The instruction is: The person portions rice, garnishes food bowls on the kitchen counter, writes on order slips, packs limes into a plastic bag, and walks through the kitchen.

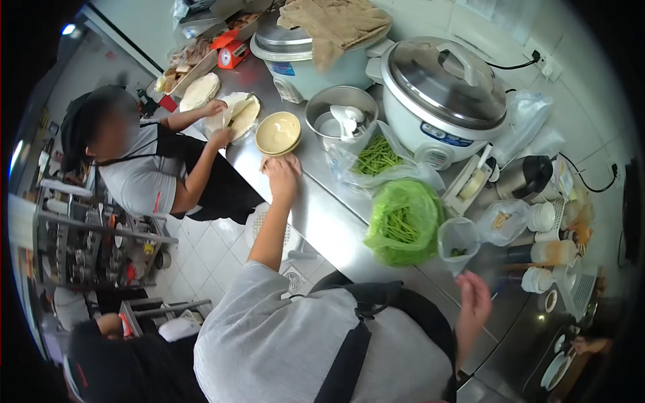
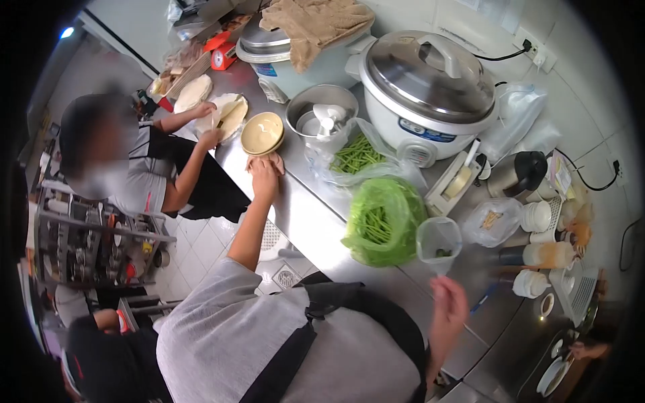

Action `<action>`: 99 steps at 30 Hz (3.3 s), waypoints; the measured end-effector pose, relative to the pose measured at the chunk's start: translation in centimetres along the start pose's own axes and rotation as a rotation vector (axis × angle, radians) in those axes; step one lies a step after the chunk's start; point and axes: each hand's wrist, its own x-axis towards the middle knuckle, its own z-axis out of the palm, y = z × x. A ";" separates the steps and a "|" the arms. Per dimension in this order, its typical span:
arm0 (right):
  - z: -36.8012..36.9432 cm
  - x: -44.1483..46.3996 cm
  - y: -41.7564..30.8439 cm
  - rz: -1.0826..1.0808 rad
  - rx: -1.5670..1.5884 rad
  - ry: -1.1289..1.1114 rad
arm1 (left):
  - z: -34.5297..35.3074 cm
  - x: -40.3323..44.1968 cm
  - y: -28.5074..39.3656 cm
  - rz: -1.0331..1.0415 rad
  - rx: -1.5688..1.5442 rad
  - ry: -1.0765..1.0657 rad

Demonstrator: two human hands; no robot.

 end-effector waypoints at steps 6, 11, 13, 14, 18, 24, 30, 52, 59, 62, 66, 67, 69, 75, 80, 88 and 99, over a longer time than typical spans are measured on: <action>20.2 5.1 -2.7 -0.272 -0.077 -0.670 | -5.3 1.5 0.2 -0.404 -0.874 -0.329; 34.2 7.9 0.2 -0.745 -0.288 -0.728 | -8.0 1.4 2.0 -1.015 -1.848 -0.245; 38.7 8.4 4.1 -0.789 -0.328 -0.658 | -7.6 1.3 3.0 -1.079 -2.086 -0.281; 39.9 8.6 5.2 -0.804 -0.352 -0.610 | -6.1 0.8 3.3 -1.088 -2.206 -0.291; 39.2 7.8 6.0 -0.763 -0.320 -0.651 | -4.7 -0.3 2.1 -1.243 -2.412 -0.314; 36.1 7.2 6.1 -0.546 -0.281 -0.705 | -3.4 -1.8 3.3 -0.736 -2.630 -0.403; 29.9 4.8 4.7 -0.428 -0.336 -0.843 | -4.2 2.0 0.6 -0.687 -1.395 -0.838; 21.2 3.8 -1.0 -0.134 -0.152 -0.597 | -11.0 31.9 36.5 1.086 -0.530 0.064; 20.8 3.4 0.8 -0.121 -0.147 -0.634 | -11.4 32.2 36.6 1.076 -0.515 -0.022; 20.5 3.9 1.0 -0.153 -0.191 -0.715 | -12.5 32.6 36.5 1.098 -0.405 -0.064; 19.7 3.9 2.5 -0.081 -0.137 -0.730 | -15.4 34.6 35.3 1.092 -0.449 0.035; 19.3 4.2 2.5 -0.066 -0.095 -0.742 | -17.0 35.5 34.4 1.126 -0.417 0.054; 19.0 4.6 2.4 0.049 -0.036 -0.767 | -17.4 38.7 32.5 1.055 -0.404 0.188; 17.3 4.8 3.8 -0.180 -0.096 -0.626 | -17.1 46.8 20.4 0.729 -0.109 0.129; 16.4 4.6 5.2 -0.190 -0.094 -0.552 | -5.9 54.2 8.8 0.602 -0.043 0.132; 16.1 3.5 7.0 -0.372 -0.136 -0.444 | -8.4 52.7 12.8 0.495 0.158 0.117; 14.6 -0.6 6.1 -0.365 -0.213 -0.260 | -15.5 37.8 33.5 1.037 -0.113 0.354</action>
